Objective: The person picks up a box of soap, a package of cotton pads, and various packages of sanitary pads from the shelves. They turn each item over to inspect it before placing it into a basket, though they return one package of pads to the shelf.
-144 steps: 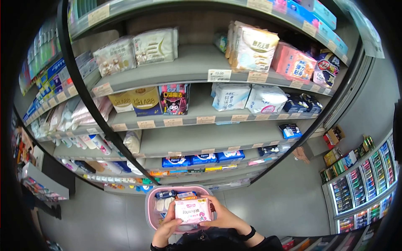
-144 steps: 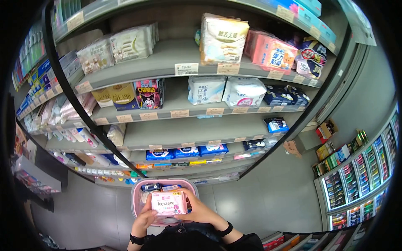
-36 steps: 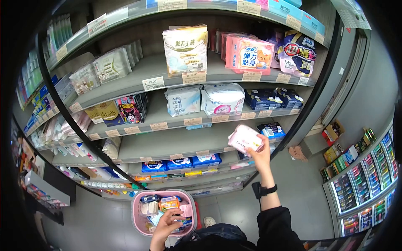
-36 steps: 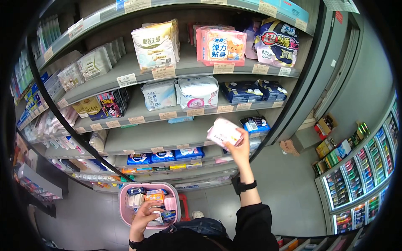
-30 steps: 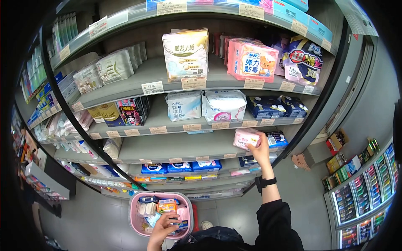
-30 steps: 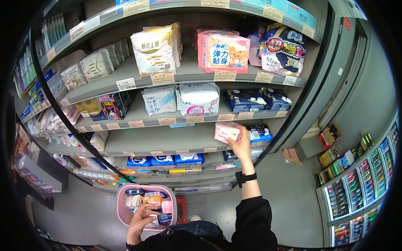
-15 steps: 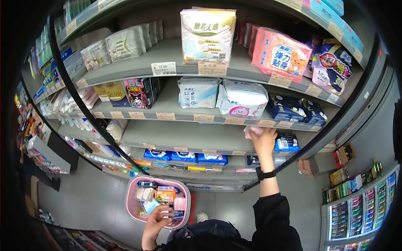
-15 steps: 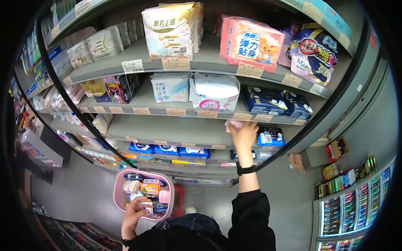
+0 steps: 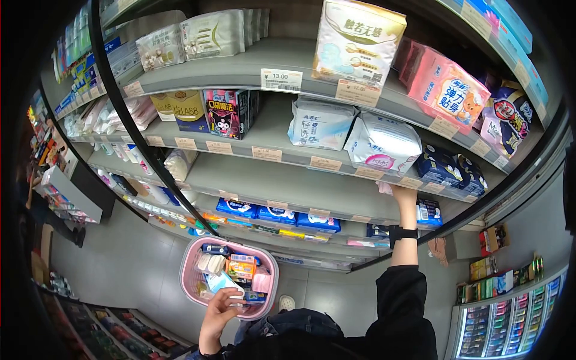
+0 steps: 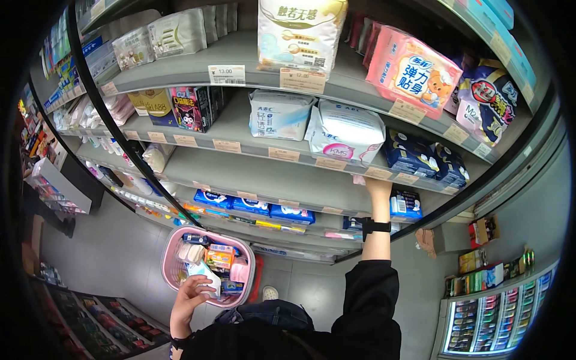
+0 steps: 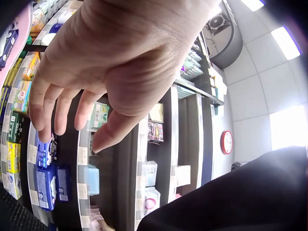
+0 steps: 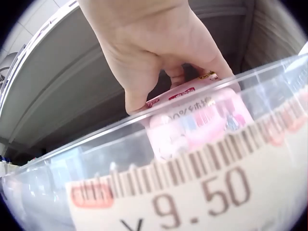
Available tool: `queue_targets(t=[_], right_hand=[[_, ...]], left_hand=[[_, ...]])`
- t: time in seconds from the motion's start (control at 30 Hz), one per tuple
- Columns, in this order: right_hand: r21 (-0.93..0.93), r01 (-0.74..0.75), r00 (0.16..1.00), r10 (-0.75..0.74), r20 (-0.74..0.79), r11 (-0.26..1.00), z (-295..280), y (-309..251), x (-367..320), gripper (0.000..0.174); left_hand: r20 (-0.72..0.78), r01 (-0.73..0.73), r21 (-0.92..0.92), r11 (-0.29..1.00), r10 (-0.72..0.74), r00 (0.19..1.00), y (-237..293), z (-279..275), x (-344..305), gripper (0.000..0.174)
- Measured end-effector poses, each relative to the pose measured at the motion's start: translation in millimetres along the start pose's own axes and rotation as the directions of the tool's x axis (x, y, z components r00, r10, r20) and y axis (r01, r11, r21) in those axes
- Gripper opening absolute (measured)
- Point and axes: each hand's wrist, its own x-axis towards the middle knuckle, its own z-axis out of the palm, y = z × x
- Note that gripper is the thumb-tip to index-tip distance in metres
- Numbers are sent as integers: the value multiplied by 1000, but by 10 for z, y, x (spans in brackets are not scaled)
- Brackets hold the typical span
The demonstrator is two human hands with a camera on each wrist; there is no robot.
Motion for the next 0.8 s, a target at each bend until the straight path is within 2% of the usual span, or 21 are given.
queue_targets(t=[0.1,0.2,0.27,0.3,0.37,0.4,0.47,0.5,0.53,0.6,0.63,0.67,0.73,0.8], right_hand=[[-66,51,995,-57,-79,997,-9,-27,-31,45],[22,65,990,-61,-129,998,6,-34,-64,41],[223,104,977,-58,-205,969,-14,-76,-89,41],[219,99,977,-53,-206,971,-55,-116,-110,41],[39,-59,987,64,-149,998,-153,-220,-172,45],[35,-65,986,70,-149,997,-198,-293,-233,45],[-197,-47,901,-44,-432,979,-258,-474,-389,52],[-142,-134,931,75,-358,981,-350,-628,-479,48],[-139,-133,935,78,-346,981,-394,-742,-575,48],[245,-31,939,112,-325,969,-477,-997,-792,30],[301,-32,955,119,-273,953,-546,-1165,-937,19],[303,-38,957,122,-262,952,-494,-1283,-1105,19],[660,-184,973,232,16,728,-404,-1500,-1489,12],[735,-152,986,152,68,660,-312,-1766,-1916,9]], left_hand=[[0,18,1,1000,-18,1000,11,-56,17,51],[-5,-1,4,1000,1,1000,43,-110,42,51],[9,23,8,1000,-23,1000,85,-156,59,50],[16,26,10,1000,-26,1000,105,-185,69,50],[41,23,29,999,-24,999,145,-251,93,50],[47,27,31,999,-28,998,159,-283,100,50],[51,19,47,999,-21,998,187,-369,106,50],[46,26,50,998,-29,999,213,-417,110,50],[45,34,51,998,-36,998,245,-465,117,49],[32,54,56,997,-56,998,274,-600,117,48],[12,48,53,997,-49,999,268,-675,136,48],[-5,41,52,998,-41,999,262,-750,155,48],[-20,47,72,996,-46,999,254,-922,183,47],[-56,54,113,992,-48,997,205,-1116,247,46]])
